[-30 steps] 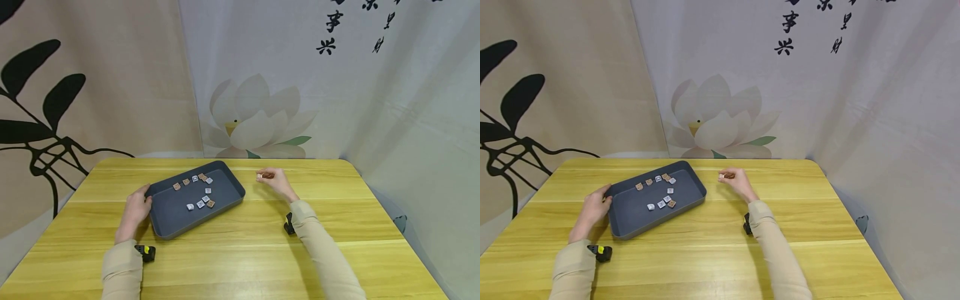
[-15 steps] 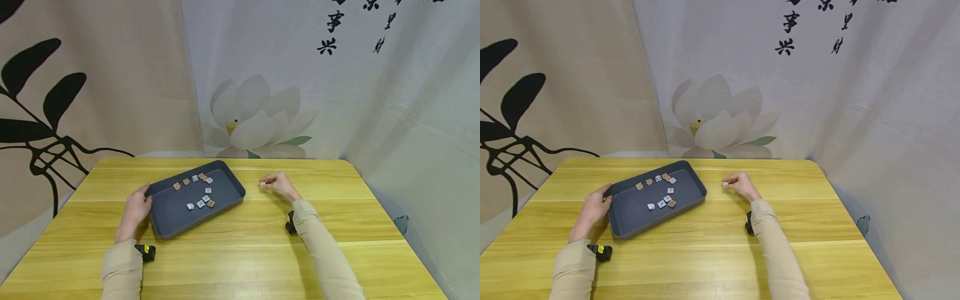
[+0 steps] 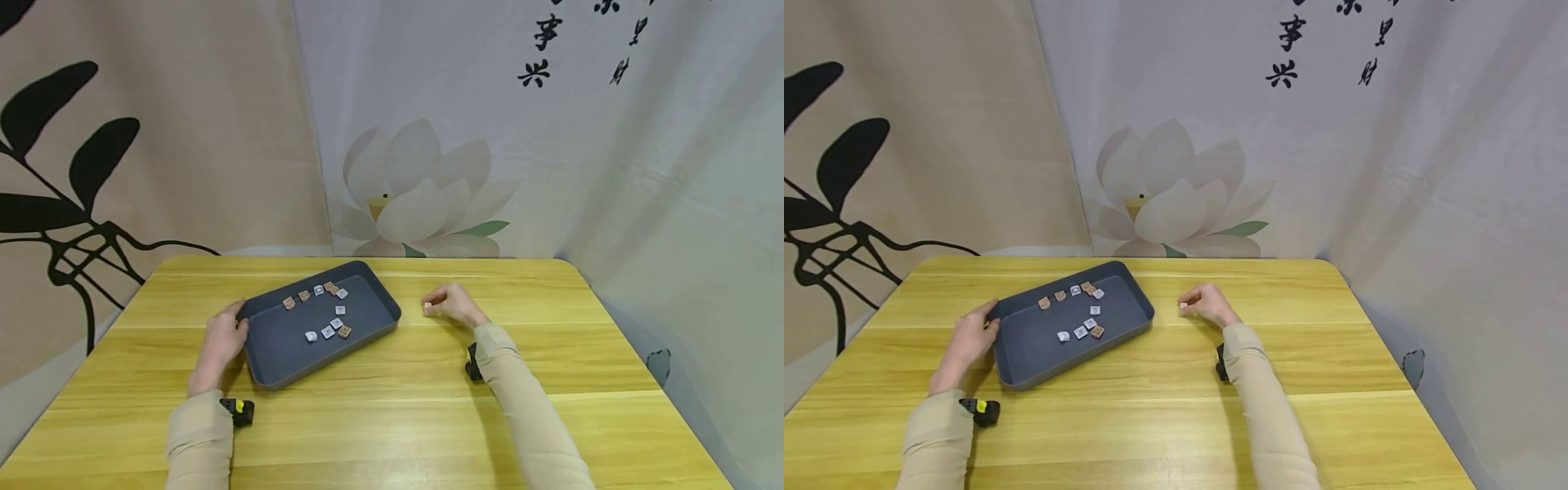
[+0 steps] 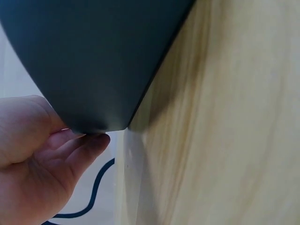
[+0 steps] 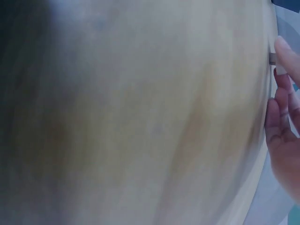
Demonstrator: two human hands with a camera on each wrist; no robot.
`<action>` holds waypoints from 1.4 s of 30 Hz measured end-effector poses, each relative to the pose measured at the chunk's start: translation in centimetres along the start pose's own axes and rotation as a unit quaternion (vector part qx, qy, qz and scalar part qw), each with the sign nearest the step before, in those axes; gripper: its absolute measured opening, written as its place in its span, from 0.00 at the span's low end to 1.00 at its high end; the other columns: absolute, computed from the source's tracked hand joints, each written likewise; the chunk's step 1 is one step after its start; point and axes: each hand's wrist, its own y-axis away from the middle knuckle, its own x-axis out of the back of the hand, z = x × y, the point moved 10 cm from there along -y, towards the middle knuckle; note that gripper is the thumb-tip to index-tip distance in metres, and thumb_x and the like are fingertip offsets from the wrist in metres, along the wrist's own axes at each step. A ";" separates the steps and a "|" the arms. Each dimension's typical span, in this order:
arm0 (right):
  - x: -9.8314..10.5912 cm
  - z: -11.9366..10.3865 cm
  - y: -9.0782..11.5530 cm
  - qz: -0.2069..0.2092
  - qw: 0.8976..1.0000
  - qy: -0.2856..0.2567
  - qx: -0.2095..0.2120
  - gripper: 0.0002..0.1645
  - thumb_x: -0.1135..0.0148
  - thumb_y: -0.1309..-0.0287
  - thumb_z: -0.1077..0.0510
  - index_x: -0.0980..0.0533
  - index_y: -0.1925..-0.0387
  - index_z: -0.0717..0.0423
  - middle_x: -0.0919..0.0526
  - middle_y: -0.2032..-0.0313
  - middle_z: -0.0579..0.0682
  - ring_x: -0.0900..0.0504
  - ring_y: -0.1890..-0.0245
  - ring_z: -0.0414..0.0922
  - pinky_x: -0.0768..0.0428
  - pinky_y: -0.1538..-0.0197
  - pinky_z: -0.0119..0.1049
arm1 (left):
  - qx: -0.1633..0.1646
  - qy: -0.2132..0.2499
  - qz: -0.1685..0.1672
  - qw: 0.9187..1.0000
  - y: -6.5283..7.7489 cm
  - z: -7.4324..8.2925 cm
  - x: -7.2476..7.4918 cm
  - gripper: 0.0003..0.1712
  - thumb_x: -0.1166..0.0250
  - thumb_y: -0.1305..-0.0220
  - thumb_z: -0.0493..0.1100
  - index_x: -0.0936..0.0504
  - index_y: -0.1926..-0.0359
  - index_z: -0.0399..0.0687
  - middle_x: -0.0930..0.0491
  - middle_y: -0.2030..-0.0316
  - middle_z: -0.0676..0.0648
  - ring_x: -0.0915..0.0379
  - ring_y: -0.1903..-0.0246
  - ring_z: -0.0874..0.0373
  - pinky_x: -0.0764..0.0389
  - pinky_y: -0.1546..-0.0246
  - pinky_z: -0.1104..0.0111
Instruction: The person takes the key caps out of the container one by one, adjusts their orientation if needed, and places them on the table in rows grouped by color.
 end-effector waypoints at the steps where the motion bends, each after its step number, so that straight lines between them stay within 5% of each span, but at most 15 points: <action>1: 0.0 0.0 0.0 0.000 1.000 0.001 -0.001 0.15 0.30 0.56 0.60 0.17 0.61 0.55 0.16 0.62 0.52 0.22 0.65 0.42 0.24 0.61 0.32 | 0.000 0.000 0.000 1.000 0.0 0.0 0.0 0.28 0.52 0.36 0.32 0.43 0.36 0.26 0.41 0.40 0.23 0.37 0.46 0.30 0.29 0.59 0.52; 7: -0.1 -0.1 0.1 -0.005 1.000 0.002 0.000 0.17 0.30 0.56 0.59 0.18 0.59 0.55 0.17 0.64 0.52 0.24 0.69 0.42 0.26 0.65 0.31 | -0.001 0.002 0.003 1.000 0.0 0.1 0.2 0.28 0.52 0.36 0.32 0.43 0.36 0.25 0.41 0.40 0.22 0.42 0.42 0.28 0.28 0.55 0.48; 12: 0.3 -0.4 0.3 -0.008 1.000 -0.019 -0.004 0.21 0.31 0.54 0.58 0.20 0.54 0.56 0.17 0.58 0.53 0.22 0.62 0.44 0.24 0.58 0.33 | -0.001 0.003 0.002 1.000 0.1 0.1 0.1 0.28 0.52 0.36 0.32 0.43 0.36 0.25 0.41 0.40 0.22 0.39 0.43 0.29 0.28 0.56 0.49; 20: 1.2 -4.6 0.0 0.002 0.996 -0.078 0.041 0.24 0.35 0.48 0.54 0.23 0.49 0.55 0.22 0.48 0.57 0.24 0.49 0.51 0.25 0.46 0.44 | -0.002 0.006 0.006 1.000 0.0 0.0 0.2 0.28 0.53 0.36 0.32 0.43 0.36 0.25 0.41 0.40 0.22 0.39 0.44 0.29 0.28 0.56 0.49; 28: -2.3 -11.3 0.8 -0.068 0.982 -0.154 0.089 0.23 0.38 0.46 0.60 0.25 0.48 0.62 0.23 0.48 0.65 0.22 0.48 0.54 0.23 0.46 0.38 | 0.001 0.006 0.012 1.000 0.0 -0.1 0.2 0.28 0.52 0.36 0.33 0.42 0.36 0.26 0.40 0.41 0.22 0.40 0.43 0.29 0.29 0.50 0.46; 42: -10.6 -13.3 -1.4 -0.139 0.976 -0.109 0.124 0.21 0.35 0.49 0.58 0.23 0.51 0.60 0.17 0.53 0.54 0.19 0.54 0.43 0.22 0.51 0.29 | 0.005 0.008 0.010 1.000 -0.1 -0.3 0.1 0.28 0.52 0.36 0.33 0.42 0.36 0.26 0.40 0.40 0.23 0.42 0.42 0.29 0.31 0.47 0.44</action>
